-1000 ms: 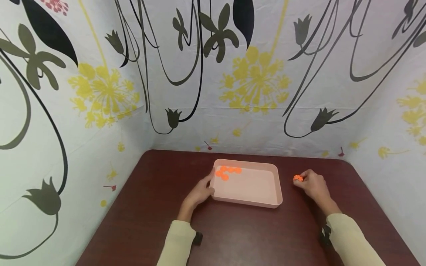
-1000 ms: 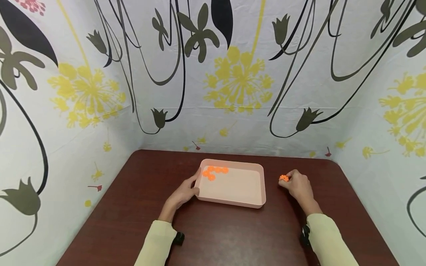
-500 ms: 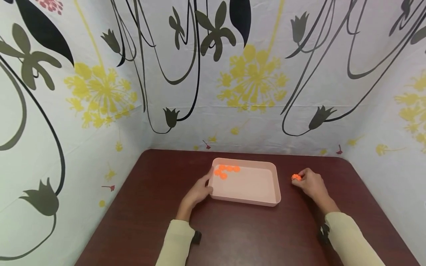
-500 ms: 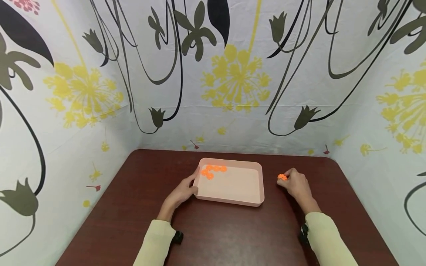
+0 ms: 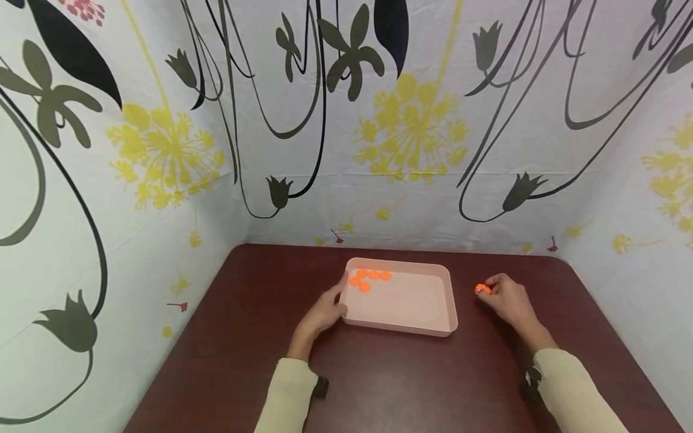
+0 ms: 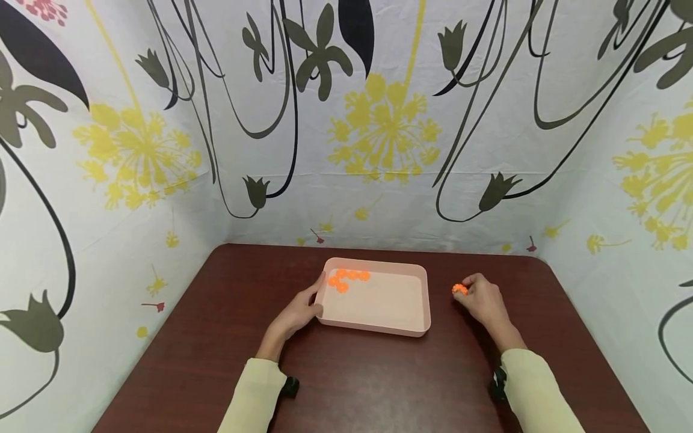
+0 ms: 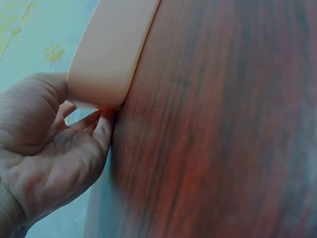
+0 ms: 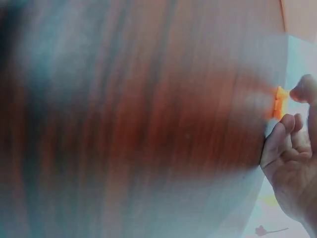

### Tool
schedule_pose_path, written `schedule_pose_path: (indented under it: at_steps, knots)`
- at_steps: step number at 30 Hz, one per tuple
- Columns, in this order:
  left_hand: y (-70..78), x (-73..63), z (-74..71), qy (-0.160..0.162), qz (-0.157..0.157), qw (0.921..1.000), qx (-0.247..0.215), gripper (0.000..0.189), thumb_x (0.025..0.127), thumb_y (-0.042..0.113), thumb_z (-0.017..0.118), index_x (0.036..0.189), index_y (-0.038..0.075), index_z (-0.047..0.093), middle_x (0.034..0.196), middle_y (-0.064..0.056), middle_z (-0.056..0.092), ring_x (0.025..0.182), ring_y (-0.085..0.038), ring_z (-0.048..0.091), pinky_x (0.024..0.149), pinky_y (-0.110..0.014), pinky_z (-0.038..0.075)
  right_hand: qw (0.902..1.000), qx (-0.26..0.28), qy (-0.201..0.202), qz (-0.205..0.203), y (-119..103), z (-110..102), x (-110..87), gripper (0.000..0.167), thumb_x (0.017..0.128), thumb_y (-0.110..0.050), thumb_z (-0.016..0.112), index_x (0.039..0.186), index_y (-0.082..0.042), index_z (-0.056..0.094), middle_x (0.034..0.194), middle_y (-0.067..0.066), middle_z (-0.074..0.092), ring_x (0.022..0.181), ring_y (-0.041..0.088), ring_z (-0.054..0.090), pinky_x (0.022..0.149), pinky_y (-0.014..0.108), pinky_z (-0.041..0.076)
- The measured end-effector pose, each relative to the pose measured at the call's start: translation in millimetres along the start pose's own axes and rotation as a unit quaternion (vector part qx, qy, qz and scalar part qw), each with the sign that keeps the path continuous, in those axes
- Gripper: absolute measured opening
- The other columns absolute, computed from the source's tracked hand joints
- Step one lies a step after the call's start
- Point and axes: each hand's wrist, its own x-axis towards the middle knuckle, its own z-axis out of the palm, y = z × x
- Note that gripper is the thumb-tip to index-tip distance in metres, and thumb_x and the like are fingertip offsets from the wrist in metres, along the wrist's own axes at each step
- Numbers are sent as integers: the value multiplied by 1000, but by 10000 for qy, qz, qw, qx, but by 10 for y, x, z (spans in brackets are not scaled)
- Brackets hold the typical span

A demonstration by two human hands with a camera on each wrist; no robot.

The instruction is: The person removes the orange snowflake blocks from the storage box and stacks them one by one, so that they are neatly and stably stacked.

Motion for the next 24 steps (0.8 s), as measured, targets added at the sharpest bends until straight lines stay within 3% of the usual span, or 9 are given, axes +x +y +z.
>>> schedule_pose_path:
  at_steps: [4,9,14,20,24]
  knots:
    - [-4,0,-6,-10,22,10000,2,85,99,-3,51,171,30,18,173,-1,36,138,-25,53,104,-38,44,9975,639,141,283,-23,-83,-37,35,100,-29,66,117,2,66,85,11,68,64,10,56,58,27,46]
    - [-12,-5,-16,53,69,9997,219,89,94,-7,48,171,27,17,174,-3,33,142,-26,47,103,-40,41,9925,1079,249,522,-127,-147,-61,40,102,-35,63,123,0,65,91,13,71,62,5,58,58,26,49]
    - [-16,-9,-14,96,76,9993,349,91,90,-8,46,171,24,17,175,-5,30,144,-28,44,102,-42,40,9845,1644,386,473,-286,-115,-17,39,101,-30,67,124,2,65,78,0,66,61,4,54,57,24,47]
    - [-12,-13,-14,77,109,9995,278,90,92,-8,46,171,25,18,173,-2,35,140,-26,48,102,-41,41,9616,2723,201,266,-544,10,27,45,99,-23,72,131,6,62,70,-8,62,57,9,55,55,27,49]
    - [-12,-15,-8,30,59,9998,201,88,95,-6,47,171,28,18,172,-2,37,138,-26,50,103,-41,41,9601,2783,242,97,-726,148,37,43,97,-24,76,130,1,67,68,-6,61,56,6,53,54,25,50]
